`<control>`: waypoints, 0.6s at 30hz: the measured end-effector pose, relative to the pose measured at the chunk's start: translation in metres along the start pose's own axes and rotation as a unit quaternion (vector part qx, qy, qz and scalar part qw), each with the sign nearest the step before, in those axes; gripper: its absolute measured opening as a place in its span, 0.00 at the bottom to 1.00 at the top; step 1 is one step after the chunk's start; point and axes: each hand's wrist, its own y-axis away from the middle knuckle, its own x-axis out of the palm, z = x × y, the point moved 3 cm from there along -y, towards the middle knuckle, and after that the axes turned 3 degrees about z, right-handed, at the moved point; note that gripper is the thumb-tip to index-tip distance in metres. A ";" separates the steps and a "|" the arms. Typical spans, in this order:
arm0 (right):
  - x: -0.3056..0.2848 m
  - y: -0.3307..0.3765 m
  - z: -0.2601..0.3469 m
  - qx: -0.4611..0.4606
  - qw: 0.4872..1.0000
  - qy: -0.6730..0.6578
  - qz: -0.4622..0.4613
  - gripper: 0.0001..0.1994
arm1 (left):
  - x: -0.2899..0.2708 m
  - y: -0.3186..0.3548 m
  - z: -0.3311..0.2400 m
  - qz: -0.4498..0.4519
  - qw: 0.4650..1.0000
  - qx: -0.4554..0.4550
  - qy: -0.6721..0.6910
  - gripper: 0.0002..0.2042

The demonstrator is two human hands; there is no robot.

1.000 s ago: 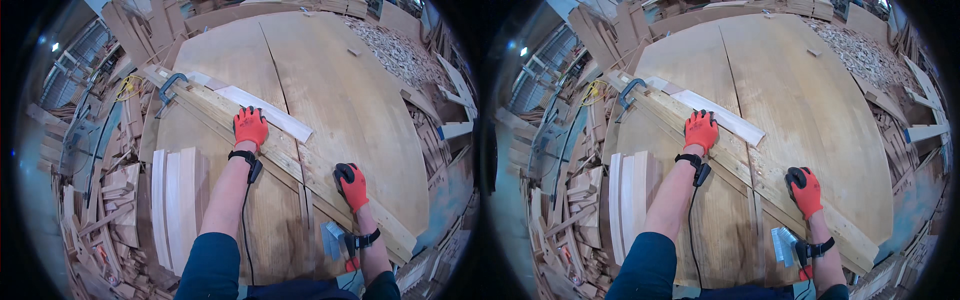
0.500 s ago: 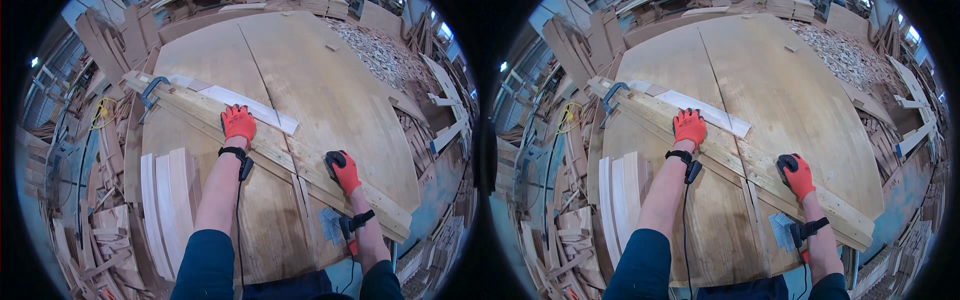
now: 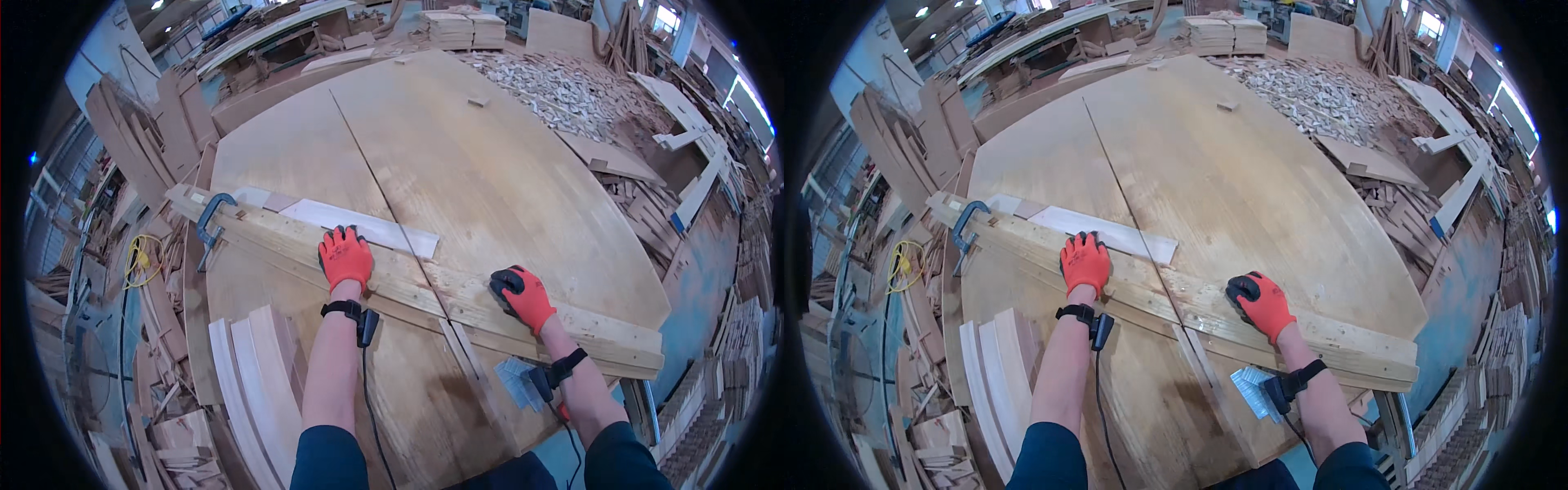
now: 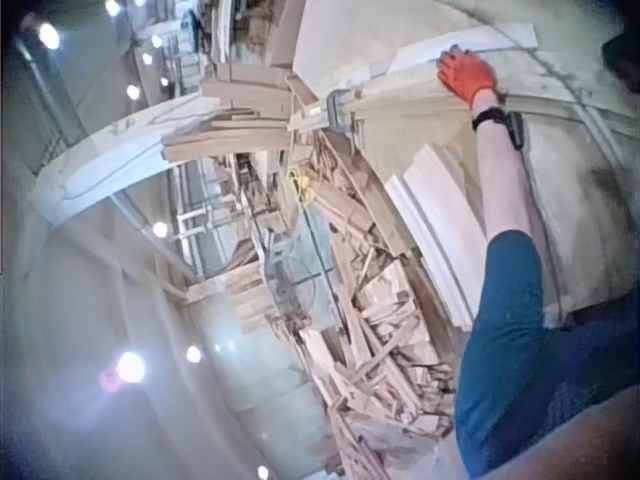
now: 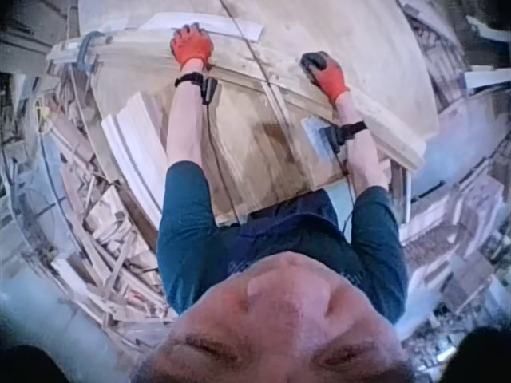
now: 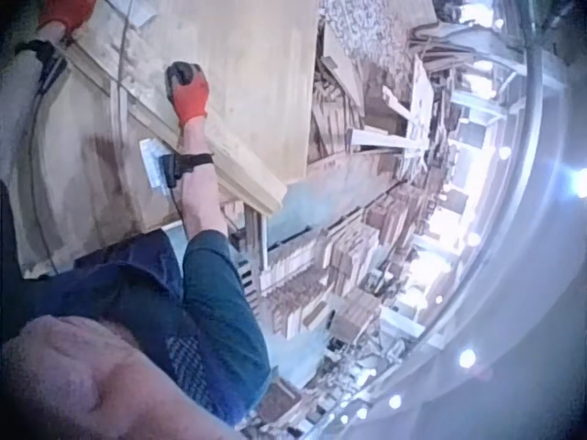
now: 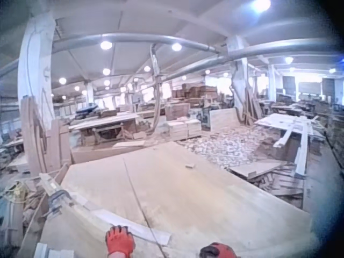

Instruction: The person cuts thin wooden strips using a table saw in a workshop. They repeatedly pick up strips, align them against a guide, and push them through the saw blade to trim them to size.

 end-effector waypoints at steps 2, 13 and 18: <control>-0.002 -0.002 0.007 -0.008 1.000 -0.018 0.011 0.14 | -0.005 0.001 -0.004 0.005 1.000 -0.001 -0.008 0.23; -0.020 0.099 -0.004 0.010 1.000 -0.019 0.007 0.16 | -0.017 0.101 -0.018 -0.001 1.000 0.005 -0.015 0.24; -0.037 0.173 0.010 -0.008 1.000 -0.013 0.002 0.15 | -0.022 0.178 -0.021 -0.054 0.998 0.004 -0.013 0.22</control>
